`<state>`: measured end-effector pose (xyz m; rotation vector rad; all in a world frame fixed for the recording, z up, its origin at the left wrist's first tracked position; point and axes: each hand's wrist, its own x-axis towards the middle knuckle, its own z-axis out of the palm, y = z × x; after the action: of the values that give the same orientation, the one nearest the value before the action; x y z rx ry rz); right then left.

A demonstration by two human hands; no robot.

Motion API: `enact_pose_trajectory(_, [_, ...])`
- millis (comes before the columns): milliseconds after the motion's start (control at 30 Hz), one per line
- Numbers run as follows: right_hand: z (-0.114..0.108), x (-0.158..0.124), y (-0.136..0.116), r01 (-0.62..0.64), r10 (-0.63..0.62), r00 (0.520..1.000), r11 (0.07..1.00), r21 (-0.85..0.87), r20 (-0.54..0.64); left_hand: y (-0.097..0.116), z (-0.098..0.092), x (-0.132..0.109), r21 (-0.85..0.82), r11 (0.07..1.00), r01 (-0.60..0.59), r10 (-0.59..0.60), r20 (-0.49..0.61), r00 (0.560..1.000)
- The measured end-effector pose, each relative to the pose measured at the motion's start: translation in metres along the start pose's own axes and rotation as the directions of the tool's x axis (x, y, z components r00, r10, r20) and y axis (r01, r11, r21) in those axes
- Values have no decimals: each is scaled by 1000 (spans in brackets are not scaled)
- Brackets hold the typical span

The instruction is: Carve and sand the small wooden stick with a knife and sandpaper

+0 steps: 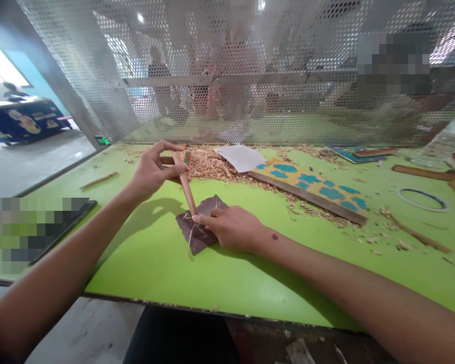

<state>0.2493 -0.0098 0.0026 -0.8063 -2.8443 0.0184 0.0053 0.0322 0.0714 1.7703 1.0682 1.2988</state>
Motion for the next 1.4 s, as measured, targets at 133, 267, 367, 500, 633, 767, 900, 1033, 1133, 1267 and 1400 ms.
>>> enact_pose_trajectory(133, [-6, 2, 1, 37, -38, 999, 999, 23, 34, -1, -2, 1, -16, 1000, 13, -13, 3, 1000])
enact_pose_trajectory(267, [-11, 3, 1, 41, -43, 998, 999, 35, 47, -2, -4, 1, -20, 1000, 20, -20, 19, 1000])
enact_pose_trajectory(367, [-15, 3, -2, 34, -36, 998, 998, 54, 51, -2, -5, 1, -40, 999, 13, -12, 25, 1000])
enact_pose_trajectory(500, [-20, 3, -7, 43, -47, 993, 998, 34, 107, -2, -5, 1, -35, 999, 19, -18, 31, 999])
enact_pose_trajectory(633, [-25, 2, -6, 23, -29, 991, 999, 43, 130, -2, -6, 1, -49, 997, 52, -51, 18, 999])
enact_pose_trajectory(767, [-37, -2, 1, -22, -6, 987, 986, 167, 161, -4, -10, 3, -35, 999, 25, -26, -32, 999])
enact_pose_trajectory(900, [-37, -3, 13, -346, 332, 938, 920, 184, 103, -5, -17, 6, 58, 995, -76, 84, -146, 986])
enact_pose_trajectory(1033, [-26, 6, 31, -568, 548, 815, 820, 74, 189, -7, -22, 9, 146, 982, -118, 146, -200, 969])
enact_pose_trajectory(1133, [-29, 16, 41, -654, 618, 731, 755, 41, 289, -9, -25, 10, 203, 970, -136, 181, -223, 958])
enact_pose_trajectory(1267, [-52, 17, 56, -711, 683, 699, 696, 103, 213, -12, -30, 12, 322, 930, -176, 251, -209, 945])
enact_pose_trajectory(1400, [-77, -4, 86, -677, 708, 672, 706, 205, -216, -12, -36, 12, 422, 884, -201, 307, -202, 930])
